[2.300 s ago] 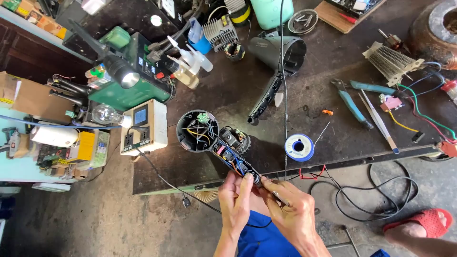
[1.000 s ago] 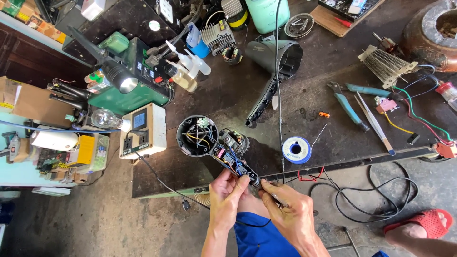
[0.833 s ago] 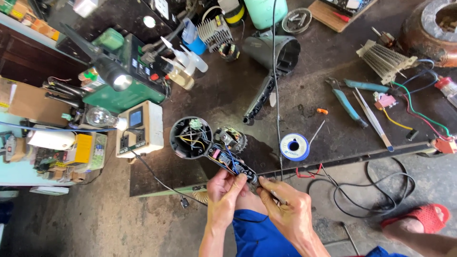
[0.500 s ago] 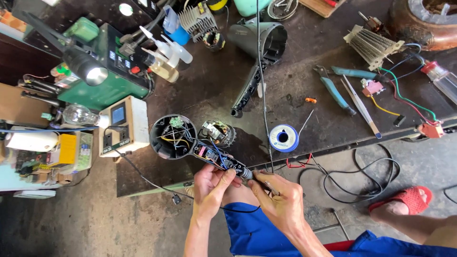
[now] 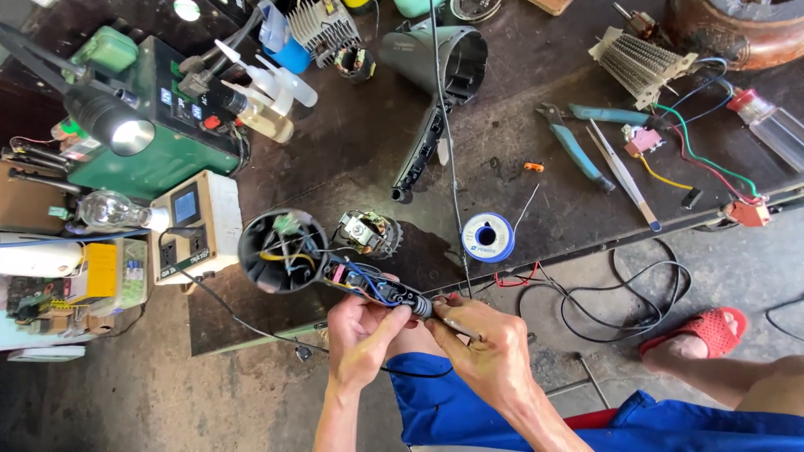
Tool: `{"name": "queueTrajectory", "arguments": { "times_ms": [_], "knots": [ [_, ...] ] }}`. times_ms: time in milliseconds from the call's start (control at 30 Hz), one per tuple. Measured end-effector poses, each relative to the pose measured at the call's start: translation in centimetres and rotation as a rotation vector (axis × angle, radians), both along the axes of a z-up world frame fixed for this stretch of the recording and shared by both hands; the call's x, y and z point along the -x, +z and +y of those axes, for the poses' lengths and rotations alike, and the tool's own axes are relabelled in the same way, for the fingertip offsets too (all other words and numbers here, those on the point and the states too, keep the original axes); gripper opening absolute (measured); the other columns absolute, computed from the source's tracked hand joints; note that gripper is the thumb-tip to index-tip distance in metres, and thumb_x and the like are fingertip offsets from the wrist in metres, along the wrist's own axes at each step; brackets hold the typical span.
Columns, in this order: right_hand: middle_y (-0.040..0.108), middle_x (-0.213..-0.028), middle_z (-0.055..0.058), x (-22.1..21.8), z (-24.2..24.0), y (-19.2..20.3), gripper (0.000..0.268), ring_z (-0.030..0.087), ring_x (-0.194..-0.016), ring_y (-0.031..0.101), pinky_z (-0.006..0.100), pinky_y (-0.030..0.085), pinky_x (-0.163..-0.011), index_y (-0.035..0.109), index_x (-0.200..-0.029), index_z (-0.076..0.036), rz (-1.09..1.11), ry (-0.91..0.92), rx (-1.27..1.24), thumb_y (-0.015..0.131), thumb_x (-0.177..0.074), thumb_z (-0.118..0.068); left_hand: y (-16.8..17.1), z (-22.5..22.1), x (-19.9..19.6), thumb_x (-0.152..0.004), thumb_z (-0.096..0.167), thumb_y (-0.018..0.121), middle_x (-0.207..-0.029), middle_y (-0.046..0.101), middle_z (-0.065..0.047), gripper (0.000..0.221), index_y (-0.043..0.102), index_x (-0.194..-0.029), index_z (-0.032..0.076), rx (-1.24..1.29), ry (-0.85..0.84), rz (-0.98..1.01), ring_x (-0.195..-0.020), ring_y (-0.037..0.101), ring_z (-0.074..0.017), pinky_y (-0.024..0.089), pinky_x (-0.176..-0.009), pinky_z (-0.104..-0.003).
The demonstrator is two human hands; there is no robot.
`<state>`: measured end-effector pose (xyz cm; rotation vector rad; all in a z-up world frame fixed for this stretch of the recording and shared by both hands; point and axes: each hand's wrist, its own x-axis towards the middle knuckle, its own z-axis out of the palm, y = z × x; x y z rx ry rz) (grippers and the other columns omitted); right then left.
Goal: Securing the internal circuit board and wiring into the handle of a hair dryer.
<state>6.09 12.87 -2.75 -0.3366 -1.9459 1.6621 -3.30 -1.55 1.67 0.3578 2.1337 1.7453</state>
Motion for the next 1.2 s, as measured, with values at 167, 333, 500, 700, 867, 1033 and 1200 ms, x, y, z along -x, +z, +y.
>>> {"name": "queueTrajectory", "arguments": {
  "times_ms": [167, 333, 500, 700, 867, 1033, 1200],
  "knots": [
    [0.081, -0.093, 0.008, -0.2, -0.2, -0.6, 0.016, 0.015, -0.084, 0.078, 0.026, 0.064, -0.071, 0.08, -0.095, -0.003, 0.022, -0.005, 0.003, 0.083, -0.079, -0.003, -1.6, -0.5, -0.3, -0.086, 0.004, 0.074, -0.093, 0.078, -0.02, 0.031, 0.068, -0.115, -0.006, -0.03, 0.026, -0.004, -0.083, 0.078, -0.0267, 0.068, -0.078, -0.038],
    [0.08, -0.094, 0.009, -0.2, 0.0, -0.8, 0.019, 0.016, -0.085, 0.08, 0.027, 0.065, -0.071, 0.079, -0.098, -0.002, 0.043, -0.01, -0.015, 0.083, -0.08, -0.006, -1.6, -0.6, -0.1, -0.088, 0.007, 0.073, -0.11, 0.076, -0.014, 0.037, 0.066, -0.123, -0.004, 0.006, -0.036, 0.118, -0.102, 0.075, -0.0225, 0.064, -0.093, -0.034],
    [0.08, -0.114, 0.011, -1.6, 0.8, -1.6, 0.042, 0.015, -0.1, 0.08, 0.026, 0.063, -0.086, 0.077, -0.116, -0.009, -0.089, -0.006, -0.022, 0.087, -0.076, -0.017, -2.0, -0.8, 0.0, -0.087, 0.002, 0.073, -0.105, 0.075, -0.016, 0.036, 0.065, -0.122, -0.004, -0.047, -0.017, 0.087, -0.096, 0.076, -0.0241, 0.068, -0.086, -0.036],
    [0.08, -0.096, 0.004, -2.4, 2.3, -3.6, 0.022, 0.051, -0.074, 0.056, 0.046, 0.047, -0.048, 0.07, -0.112, -0.02, -0.377, 0.213, -0.269, 0.068, -0.091, -0.027, -1.9, -0.9, -0.2, -0.087, -0.002, 0.072, -0.108, 0.076, -0.017, 0.038, 0.064, -0.124, -0.003, -0.117, -0.007, -0.014, -0.095, 0.078, -0.0271, 0.07, -0.08, -0.038],
    [0.062, -0.07, 0.004, -1.8, 3.1, -4.9, 0.004, 0.026, -0.055, 0.05, 0.04, 0.039, -0.052, 0.063, -0.093, -0.018, -0.384, 0.332, -0.156, 0.066, -0.093, -0.016, -2.0, -1.3, 0.0, -0.086, -0.001, 0.073, -0.111, 0.076, -0.018, 0.039, 0.064, -0.124, -0.004, -0.092, -0.01, -0.004, -0.099, 0.078, -0.0293, 0.071, -0.082, -0.039],
    [0.066, -0.072, 0.001, -1.6, 2.8, -4.6, 0.015, 0.025, -0.058, 0.061, 0.039, 0.044, -0.06, 0.067, -0.078, -0.015, -0.545, 0.324, -0.015, 0.068, -0.09, -0.023, -2.2, -1.5, 0.3, -0.085, 0.001, 0.074, -0.108, 0.077, -0.018, 0.04, 0.065, -0.123, -0.006, -0.094, -0.006, -0.082, -0.098, 0.077, -0.0296, 0.07, -0.082, -0.039],
    [0.078, -0.088, -0.008, -1.0, 2.6, -2.0, 0.045, 0.015, -0.046, 0.049, 0.035, 0.045, -0.051, 0.062, -0.121, -0.024, -0.549, 0.306, 0.061, 0.067, -0.077, -0.026, -2.2, -1.3, 0.7, -0.083, 0.009, 0.075, -0.085, 0.08, -0.02, 0.039, 0.069, -0.12, -0.004, -0.075, 0.013, -0.075, -0.071, 0.081, -0.0317, 0.069, -0.07, -0.042]
  ]
}}
